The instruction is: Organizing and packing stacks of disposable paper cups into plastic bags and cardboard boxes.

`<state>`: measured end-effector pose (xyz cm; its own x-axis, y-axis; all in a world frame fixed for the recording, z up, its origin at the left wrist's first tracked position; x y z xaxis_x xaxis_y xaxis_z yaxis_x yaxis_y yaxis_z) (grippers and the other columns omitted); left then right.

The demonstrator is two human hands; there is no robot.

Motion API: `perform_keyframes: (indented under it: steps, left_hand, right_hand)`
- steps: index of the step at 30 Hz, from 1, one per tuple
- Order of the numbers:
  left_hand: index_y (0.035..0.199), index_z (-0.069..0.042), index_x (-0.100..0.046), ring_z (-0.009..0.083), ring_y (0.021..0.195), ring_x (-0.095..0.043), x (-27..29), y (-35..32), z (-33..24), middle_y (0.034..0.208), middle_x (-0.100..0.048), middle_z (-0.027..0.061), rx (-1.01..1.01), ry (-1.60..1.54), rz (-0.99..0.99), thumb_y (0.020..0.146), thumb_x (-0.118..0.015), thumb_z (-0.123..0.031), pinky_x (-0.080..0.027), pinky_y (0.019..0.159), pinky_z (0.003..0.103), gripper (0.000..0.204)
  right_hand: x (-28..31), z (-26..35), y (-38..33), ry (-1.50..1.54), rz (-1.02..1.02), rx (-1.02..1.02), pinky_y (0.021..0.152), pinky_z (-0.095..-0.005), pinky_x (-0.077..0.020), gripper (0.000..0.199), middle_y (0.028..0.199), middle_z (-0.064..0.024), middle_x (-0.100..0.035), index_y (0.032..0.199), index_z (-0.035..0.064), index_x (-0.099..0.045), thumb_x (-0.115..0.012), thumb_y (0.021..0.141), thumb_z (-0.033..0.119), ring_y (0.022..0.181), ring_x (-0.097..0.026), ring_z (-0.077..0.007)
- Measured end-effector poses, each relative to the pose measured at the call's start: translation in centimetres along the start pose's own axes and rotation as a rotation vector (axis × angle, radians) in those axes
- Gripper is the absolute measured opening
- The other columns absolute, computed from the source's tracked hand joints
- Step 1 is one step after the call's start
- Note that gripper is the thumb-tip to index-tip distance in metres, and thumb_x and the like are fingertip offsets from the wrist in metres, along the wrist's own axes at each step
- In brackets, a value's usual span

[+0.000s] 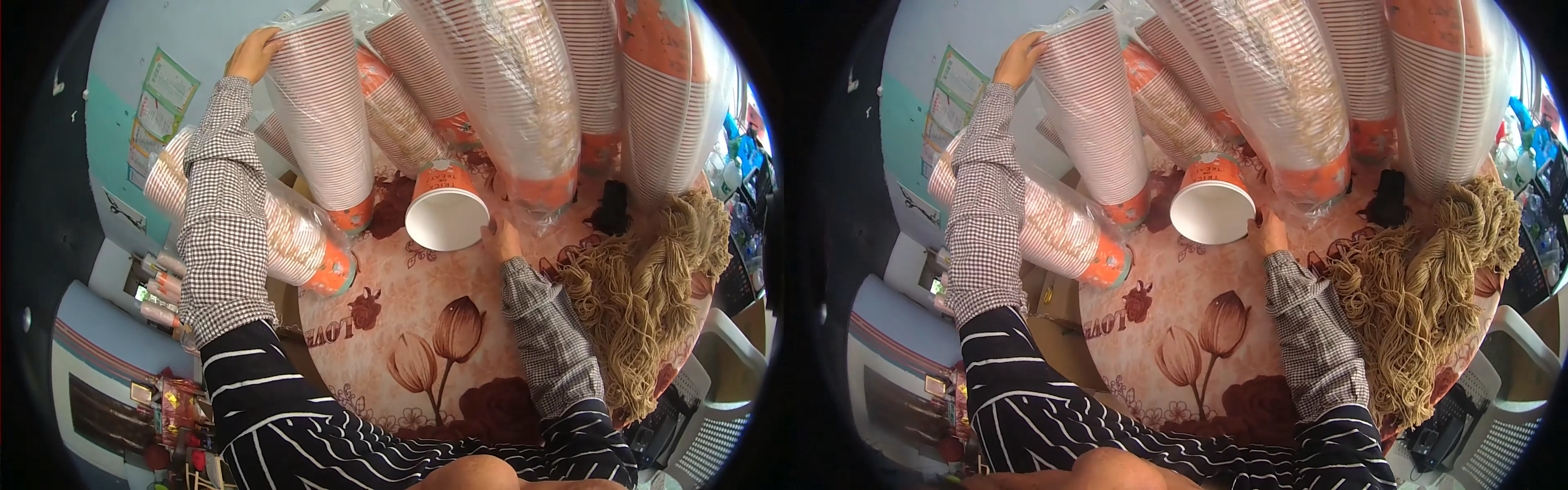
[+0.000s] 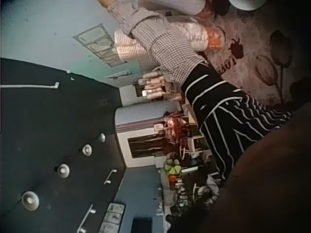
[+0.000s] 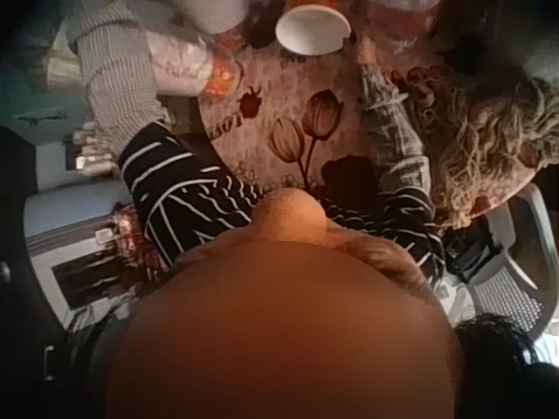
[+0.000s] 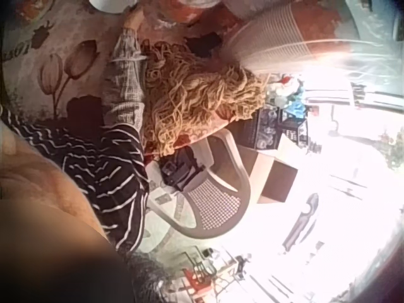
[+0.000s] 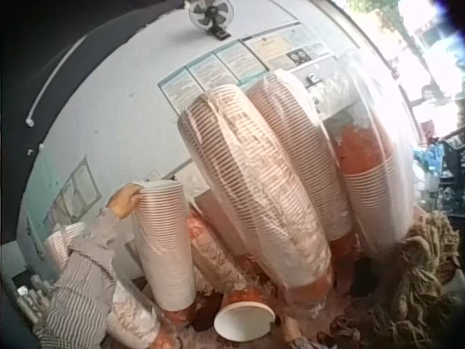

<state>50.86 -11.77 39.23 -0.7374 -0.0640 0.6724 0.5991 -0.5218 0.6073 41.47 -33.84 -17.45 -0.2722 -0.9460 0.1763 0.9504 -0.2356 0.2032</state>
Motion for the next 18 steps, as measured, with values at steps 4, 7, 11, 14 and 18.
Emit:
perform_keyframes:
  steps: [4, 7, 11, 14, 18]
  left_hand:
    - [0.125, -0.006, -0.062, 0.0326, 0.117, -0.062, 1.0, -1.7, 2.1, 0.126, -0.064, 0.0139, 0.039, -0.025, -0.005, 0.097, -0.060, -0.029, -0.047, 0.099, 0.041, 0.036]
    - [0.124, -0.006, -0.063, 0.0334, 0.115, -0.062, 1.5, -2.7, 4.4, 0.123, -0.066, 0.0145, 0.073, -0.017, -0.007, 0.096, -0.061, -0.028, -0.048, 0.099, 0.041, 0.035]
    - [0.124, -0.008, -0.064, 0.0345, 0.114, -0.063, 1.3, -4.3, 9.3, 0.118, -0.067, 0.0174, 0.260, 0.079, -0.013, 0.096, -0.062, -0.029, -0.048, 0.098, 0.041, 0.036]
    - [0.130, -0.010, -0.063, 0.0351, 0.117, -0.061, 2.0, -5.1, 13.3, 0.122, -0.066, 0.0181, 0.268, 0.086, -0.097, 0.096, -0.061, -0.028, -0.047, 0.101, 0.042, 0.038]
    - [0.148, -0.008, -0.044, 0.0374, 0.136, -0.045, -1.3, -7.8, 15.1, 0.146, -0.047, 0.0213, 0.310, 0.146, -0.109, 0.092, -0.066, -0.034, -0.037, 0.114, 0.044, 0.065]
  right_hand:
    - [-0.3, -0.2, -0.3, 0.014, 0.011, -0.008, 0.073, -0.0447, -0.0532, 0.024, 0.086, -0.0224, -0.068, 0.097, -0.0009, -0.062, -0.070, 0.083, 0.017, 0.082, -0.069, -0.0386]
    - [-0.3, -0.8, -0.1, 0.015, -0.001, 0.007, 0.072, -0.0447, -0.0532, 0.024, 0.085, -0.0224, -0.068, 0.097, -0.0014, -0.062, -0.070, 0.083, 0.017, 0.080, -0.068, -0.0389]
    - [-0.4, -1.0, 0.2, -0.010, -0.010, 0.023, 0.072, -0.0448, -0.0531, 0.024, 0.084, -0.0217, -0.068, 0.096, -0.0015, -0.062, -0.068, 0.084, 0.018, 0.079, -0.068, -0.0391]
    - [-1.1, -0.9, 0.4, 0.053, 0.023, -0.002, 0.072, -0.0445, -0.0530, 0.025, 0.085, -0.0215, -0.068, 0.097, -0.0015, -0.062, -0.068, 0.084, 0.019, 0.079, -0.068, -0.0389]
    - [-0.7, -1.3, 0.4, -0.002, 0.036, -0.009, 0.072, -0.0441, -0.0531, 0.027, 0.086, -0.0220, -0.068, 0.098, -0.0017, -0.062, -0.068, 0.085, 0.020, 0.080, -0.068, -0.0387]
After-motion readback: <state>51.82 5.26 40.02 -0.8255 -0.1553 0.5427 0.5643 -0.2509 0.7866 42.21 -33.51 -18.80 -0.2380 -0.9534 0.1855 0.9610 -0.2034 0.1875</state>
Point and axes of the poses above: each hand's wrist, its own y-axis towards the middle knuckle, its own x-axis out of the back of the hand, z = x × y, the point moved 7 cm from there along y, towards the middle knuckle
